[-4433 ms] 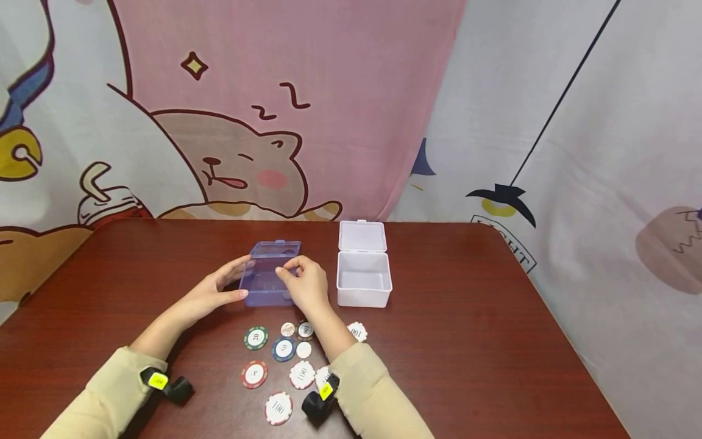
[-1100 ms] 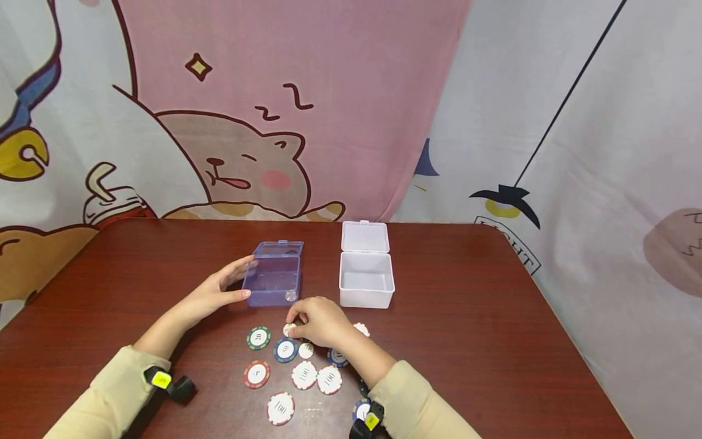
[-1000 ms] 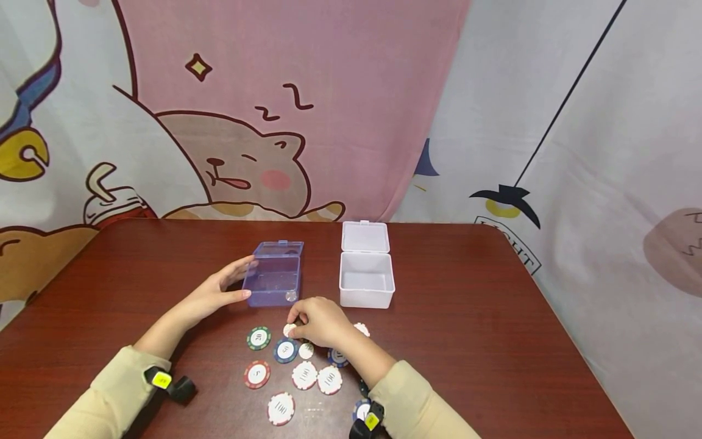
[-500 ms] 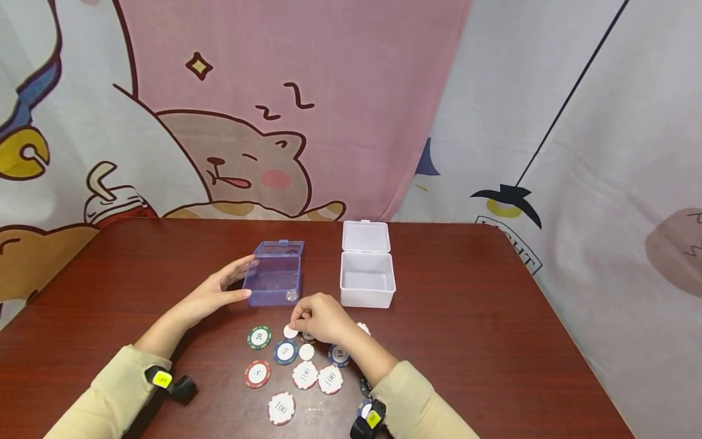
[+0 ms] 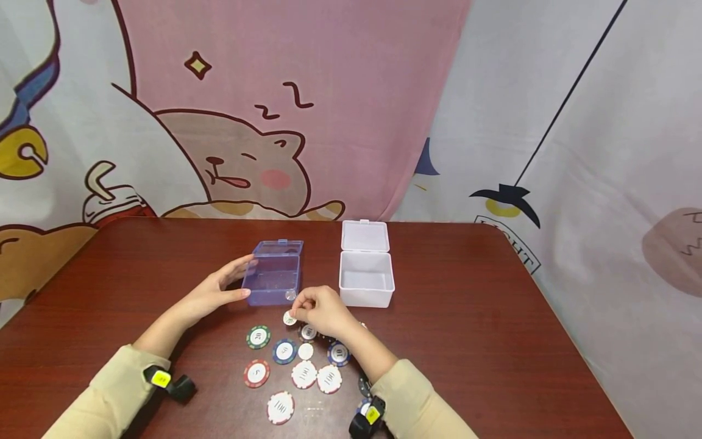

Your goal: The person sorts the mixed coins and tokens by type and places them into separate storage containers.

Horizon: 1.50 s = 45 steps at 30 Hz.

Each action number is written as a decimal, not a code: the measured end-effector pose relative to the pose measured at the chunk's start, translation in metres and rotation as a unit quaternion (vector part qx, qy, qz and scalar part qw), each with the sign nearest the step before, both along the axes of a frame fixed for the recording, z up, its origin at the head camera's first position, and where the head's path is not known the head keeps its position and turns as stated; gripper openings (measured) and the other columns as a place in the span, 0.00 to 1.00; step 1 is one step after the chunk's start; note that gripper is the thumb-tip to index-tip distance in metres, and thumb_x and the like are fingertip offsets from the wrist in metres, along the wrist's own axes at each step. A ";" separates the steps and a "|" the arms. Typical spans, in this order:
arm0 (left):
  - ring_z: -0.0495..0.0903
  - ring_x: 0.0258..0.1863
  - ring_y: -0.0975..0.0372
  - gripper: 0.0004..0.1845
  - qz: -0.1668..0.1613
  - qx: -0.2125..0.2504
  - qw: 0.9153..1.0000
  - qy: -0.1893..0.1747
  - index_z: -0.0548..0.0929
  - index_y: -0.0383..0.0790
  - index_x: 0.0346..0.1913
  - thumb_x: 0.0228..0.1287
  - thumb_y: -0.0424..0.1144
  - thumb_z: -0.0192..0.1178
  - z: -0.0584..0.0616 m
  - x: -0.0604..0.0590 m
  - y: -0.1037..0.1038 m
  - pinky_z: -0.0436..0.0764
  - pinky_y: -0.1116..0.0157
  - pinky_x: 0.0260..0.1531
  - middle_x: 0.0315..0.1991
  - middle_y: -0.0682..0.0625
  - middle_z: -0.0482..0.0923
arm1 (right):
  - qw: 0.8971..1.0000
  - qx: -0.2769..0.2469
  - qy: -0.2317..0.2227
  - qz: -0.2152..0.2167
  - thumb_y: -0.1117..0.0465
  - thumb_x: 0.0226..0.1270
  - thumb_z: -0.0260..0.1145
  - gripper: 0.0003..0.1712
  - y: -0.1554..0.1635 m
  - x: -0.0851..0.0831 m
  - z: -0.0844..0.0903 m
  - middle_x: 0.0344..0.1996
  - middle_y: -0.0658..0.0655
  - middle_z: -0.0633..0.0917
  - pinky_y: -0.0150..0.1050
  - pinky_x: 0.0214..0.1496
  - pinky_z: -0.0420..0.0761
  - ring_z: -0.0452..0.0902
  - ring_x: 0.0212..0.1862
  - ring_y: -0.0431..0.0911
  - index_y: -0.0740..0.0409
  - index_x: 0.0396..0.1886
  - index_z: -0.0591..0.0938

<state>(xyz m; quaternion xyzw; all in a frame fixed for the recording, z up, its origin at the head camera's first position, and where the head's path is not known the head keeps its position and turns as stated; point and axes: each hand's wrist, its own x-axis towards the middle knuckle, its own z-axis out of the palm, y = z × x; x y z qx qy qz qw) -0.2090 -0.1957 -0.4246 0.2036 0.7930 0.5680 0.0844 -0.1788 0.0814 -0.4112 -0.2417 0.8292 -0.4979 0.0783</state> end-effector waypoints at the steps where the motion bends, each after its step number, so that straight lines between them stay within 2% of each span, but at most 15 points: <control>1: 0.59 0.67 0.45 0.39 0.000 0.001 1.000 0.001 0.59 0.43 0.73 0.61 0.38 0.65 0.000 0.000 0.000 0.48 0.41 0.64 0.70 0.39 0.60 | 1.000 -0.005 0.000 -0.004 0.66 0.58 0.69 0.06 0.000 0.000 0.000 0.14 0.45 0.68 0.29 0.23 0.62 0.61 0.19 0.36 0.58 0.23 0.82; 18: 0.59 0.67 0.44 0.39 0.000 -0.004 1.000 0.002 0.59 0.43 0.73 0.61 0.38 0.65 0.001 0.001 0.000 0.49 0.41 0.64 0.70 0.39 0.59 | 0.991 -0.094 0.019 -0.093 0.69 0.55 0.71 0.05 -0.013 -0.004 0.013 0.14 0.47 0.67 0.29 0.22 0.61 0.61 0.20 0.37 0.60 0.24 0.83; 28: 0.60 0.66 0.44 0.39 0.000 -0.003 1.000 0.004 0.59 0.42 0.73 0.61 0.38 0.65 0.001 0.001 0.000 0.50 0.41 0.64 0.69 0.39 0.60 | 0.983 -0.116 0.031 -0.140 0.67 0.55 0.71 0.05 -0.023 -0.011 0.020 0.15 0.47 0.68 0.30 0.22 0.60 0.62 0.22 0.38 0.59 0.23 0.83; 35: 0.61 0.66 0.44 0.39 -0.001 -0.003 1.000 0.005 0.59 0.42 0.73 0.61 0.38 0.65 0.001 0.001 0.001 0.49 0.41 0.64 0.69 0.39 0.60 | 0.975 -0.134 0.040 -0.173 0.67 0.54 0.72 0.04 -0.028 -0.021 0.017 0.15 0.47 0.68 0.30 0.25 0.62 0.63 0.24 0.38 0.61 0.24 0.84; 45: 0.60 0.66 0.44 0.39 -0.002 -0.003 1.000 0.004 0.59 0.43 0.73 0.61 0.37 0.64 0.001 0.001 0.000 0.48 0.40 0.64 0.69 0.39 0.60 | 0.966 -0.141 0.028 -0.215 0.64 0.54 0.73 0.05 -0.036 -0.033 0.018 0.14 0.46 0.68 0.31 0.26 0.62 0.62 0.23 0.38 0.60 0.24 0.85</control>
